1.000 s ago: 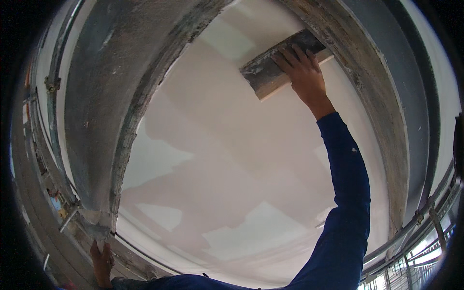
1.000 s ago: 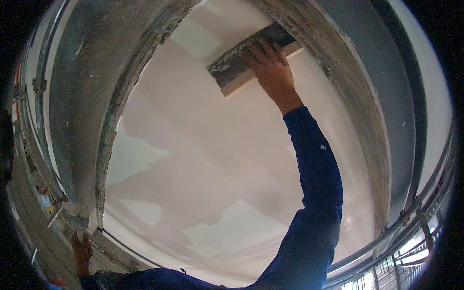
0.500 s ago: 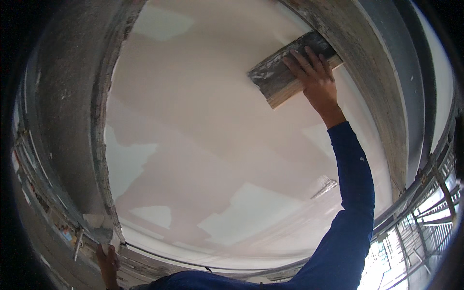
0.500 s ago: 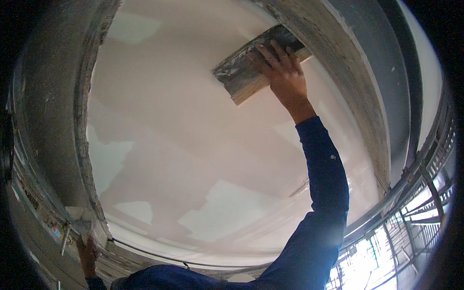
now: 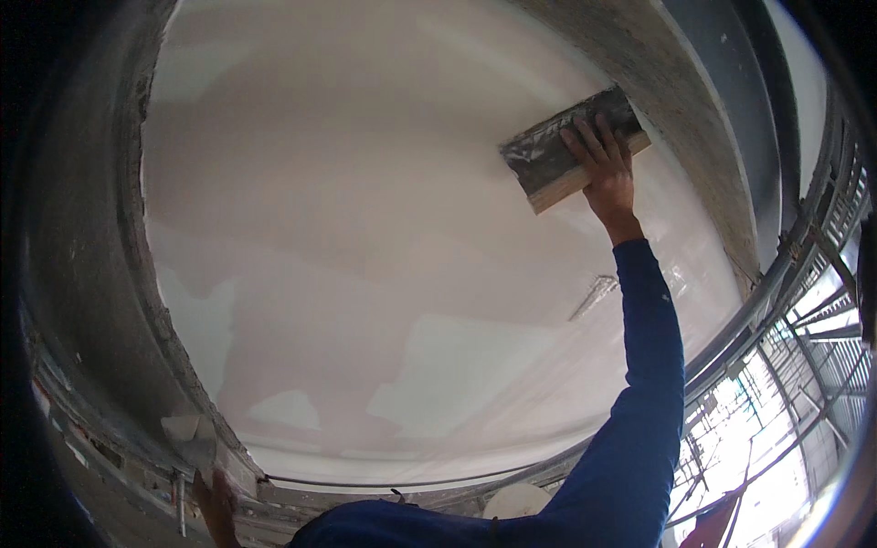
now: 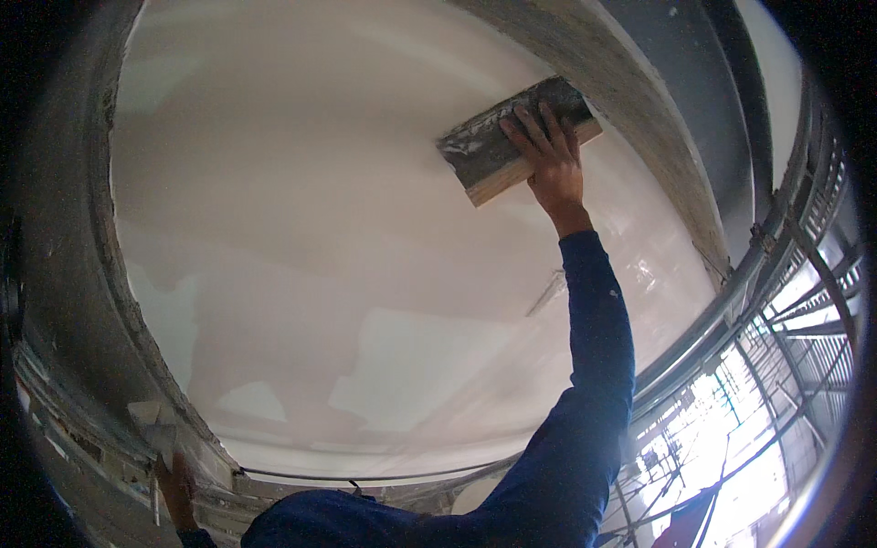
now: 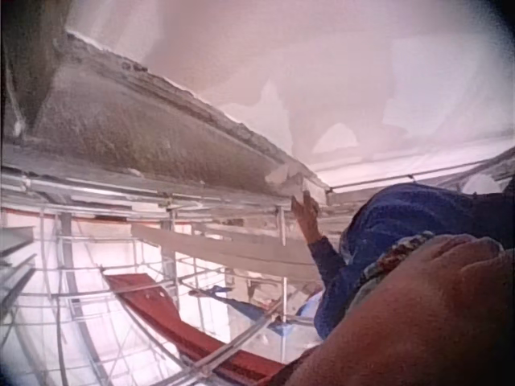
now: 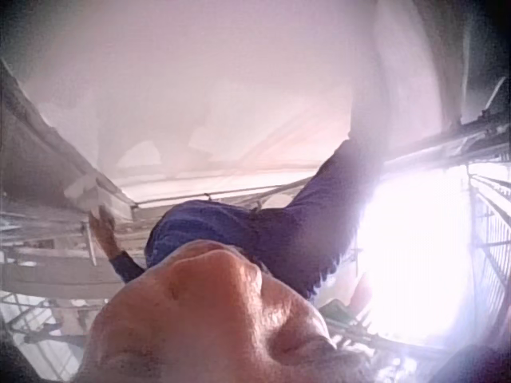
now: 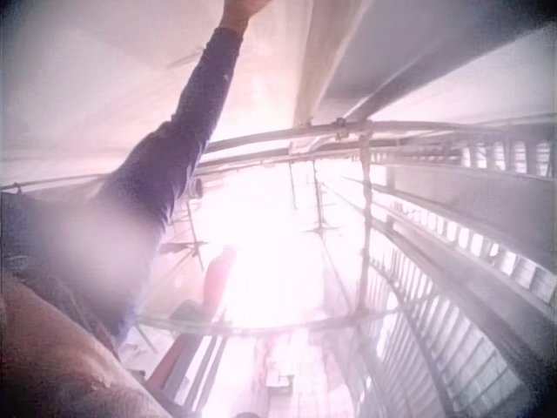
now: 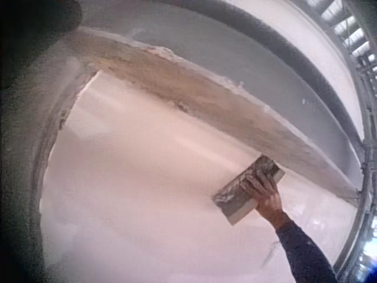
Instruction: The person applies plaster to a large curved ceiling surface using a trowel and a hawk. They repeatedly scoop material from the hawk and spread it across the ceiling, smoothing the surface with broad strokes.
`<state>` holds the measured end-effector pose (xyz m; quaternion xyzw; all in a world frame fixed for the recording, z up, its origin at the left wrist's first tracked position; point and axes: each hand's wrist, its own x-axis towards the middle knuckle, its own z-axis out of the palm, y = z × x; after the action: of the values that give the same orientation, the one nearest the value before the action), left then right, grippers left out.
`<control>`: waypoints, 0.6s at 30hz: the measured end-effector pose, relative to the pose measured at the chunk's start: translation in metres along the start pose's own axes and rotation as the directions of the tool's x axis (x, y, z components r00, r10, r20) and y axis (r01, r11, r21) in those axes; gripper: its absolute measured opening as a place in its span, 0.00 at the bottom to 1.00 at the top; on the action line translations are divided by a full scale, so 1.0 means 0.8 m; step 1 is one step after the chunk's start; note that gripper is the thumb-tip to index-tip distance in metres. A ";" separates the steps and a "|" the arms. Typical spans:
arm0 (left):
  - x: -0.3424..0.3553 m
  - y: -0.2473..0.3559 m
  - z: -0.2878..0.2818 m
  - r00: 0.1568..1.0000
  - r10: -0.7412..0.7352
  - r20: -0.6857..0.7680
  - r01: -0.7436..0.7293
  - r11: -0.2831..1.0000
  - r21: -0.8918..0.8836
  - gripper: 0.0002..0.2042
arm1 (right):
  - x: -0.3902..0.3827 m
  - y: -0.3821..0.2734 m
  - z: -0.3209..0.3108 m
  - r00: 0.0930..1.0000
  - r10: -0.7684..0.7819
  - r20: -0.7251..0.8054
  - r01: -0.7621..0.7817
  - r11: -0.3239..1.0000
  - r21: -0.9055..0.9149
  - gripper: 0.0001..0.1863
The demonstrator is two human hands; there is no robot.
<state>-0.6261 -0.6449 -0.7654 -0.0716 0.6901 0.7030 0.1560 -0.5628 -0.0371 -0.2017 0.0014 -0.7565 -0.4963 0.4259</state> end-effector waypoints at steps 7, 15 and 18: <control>0.058 -0.066 -0.051 0.927 0.374 0.040 -0.324 0.738 0.592 0.29 | -0.093 0.033 0.009 0.983 0.170 0.063 -0.171 0.985 0.023 0.40; 0.074 -0.072 -0.113 0.866 0.404 0.294 -0.438 0.331 0.836 0.31 | -0.258 -0.058 -0.025 0.861 0.507 -0.033 -0.507 0.862 -0.018 0.30; 0.095 -0.072 -0.084 0.877 0.294 0.380 -0.464 0.314 0.828 0.31 | -0.310 -0.109 -0.071 0.735 0.678 -0.017 -0.676 0.734 0.072 0.29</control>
<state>-0.6875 -0.7028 -0.8463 0.2437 0.9384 0.2391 0.0539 -0.4046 -0.0187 -0.4184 -0.2505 -0.7107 -0.2840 0.5928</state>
